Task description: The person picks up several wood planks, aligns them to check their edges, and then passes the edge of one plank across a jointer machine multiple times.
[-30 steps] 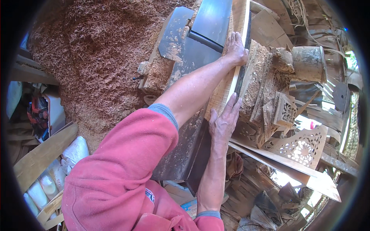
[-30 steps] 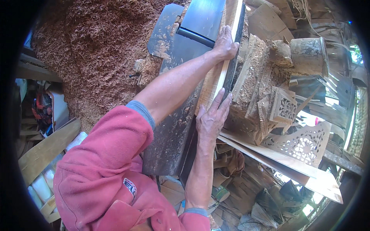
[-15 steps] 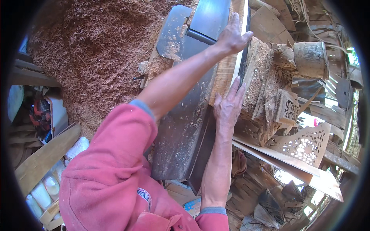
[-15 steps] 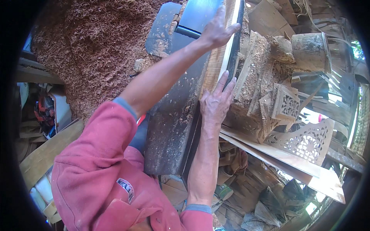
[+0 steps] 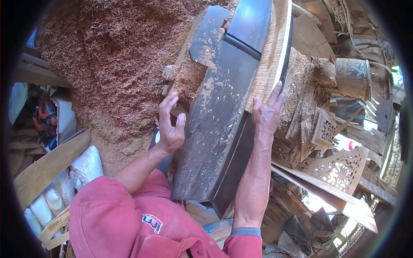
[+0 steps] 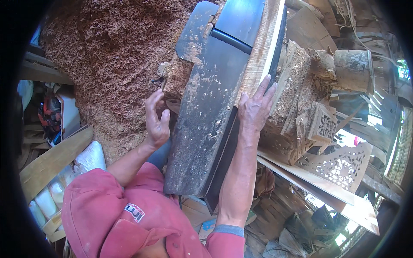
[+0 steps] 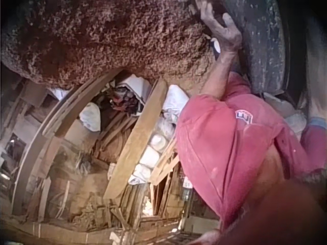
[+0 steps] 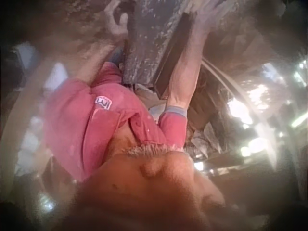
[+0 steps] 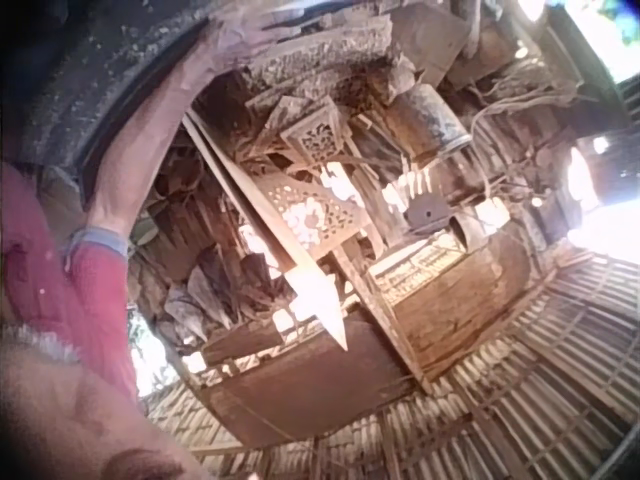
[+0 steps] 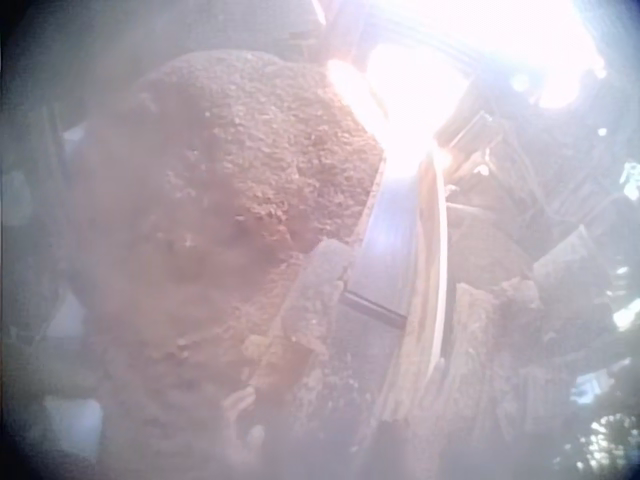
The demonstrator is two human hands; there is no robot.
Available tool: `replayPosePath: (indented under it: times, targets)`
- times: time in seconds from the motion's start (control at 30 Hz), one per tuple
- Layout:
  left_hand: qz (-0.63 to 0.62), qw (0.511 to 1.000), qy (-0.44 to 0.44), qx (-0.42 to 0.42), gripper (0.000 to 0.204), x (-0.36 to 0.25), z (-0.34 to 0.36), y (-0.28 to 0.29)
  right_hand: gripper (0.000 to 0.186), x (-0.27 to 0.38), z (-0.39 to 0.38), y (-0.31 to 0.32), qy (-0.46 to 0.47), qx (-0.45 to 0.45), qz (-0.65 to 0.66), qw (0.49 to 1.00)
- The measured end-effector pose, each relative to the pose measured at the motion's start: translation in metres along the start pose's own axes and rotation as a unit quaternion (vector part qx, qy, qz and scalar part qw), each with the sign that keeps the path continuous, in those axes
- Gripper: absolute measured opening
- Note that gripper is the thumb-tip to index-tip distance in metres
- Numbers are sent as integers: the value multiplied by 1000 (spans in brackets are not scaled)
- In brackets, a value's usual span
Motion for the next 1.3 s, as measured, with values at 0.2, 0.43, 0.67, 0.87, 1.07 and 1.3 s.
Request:
replayPosePath:
  times: [0.2, 0.43, 0.67, 0.87, 1.07, 1.3]
  targets:
    - [-45, 984, 172, -2, 48, 27, -49, 13, 91, 2, 14, -2, 12, -4, -13, 1000]
    - [27, 972, 232, -17, 46, 102, -108, 34, 92, 1, 38, -12, 25, 2, -24, 999]
    - [110, 964, 243, -18, 51, 136, -132, 56, 94, -5, 71, -19, 39, 5, -17, 999]
    - [138, 959, 250, -4, 52, 138, -135, 54, 93, -7, 87, -28, 57, -8, -38, 998]
    - [131, 954, 271, 10, 54, 140, -134, 51, 91, -9, 105, -32, 59, -15, -45, 997]
    - [153, 944, 292, 16, 55, 151, -144, 50, 93, -9, 128, -37, 45, 1, -52, 998]
Point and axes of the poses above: each hand's wrist, its own z-axis towards the middle knuckle, its own y-axis out of the back of the hand, x = y × z, the point moved 2 cm from there along z, towards the middle knuckle, and after that the axes turned 2 degrees about y, right-handed, at the moved point
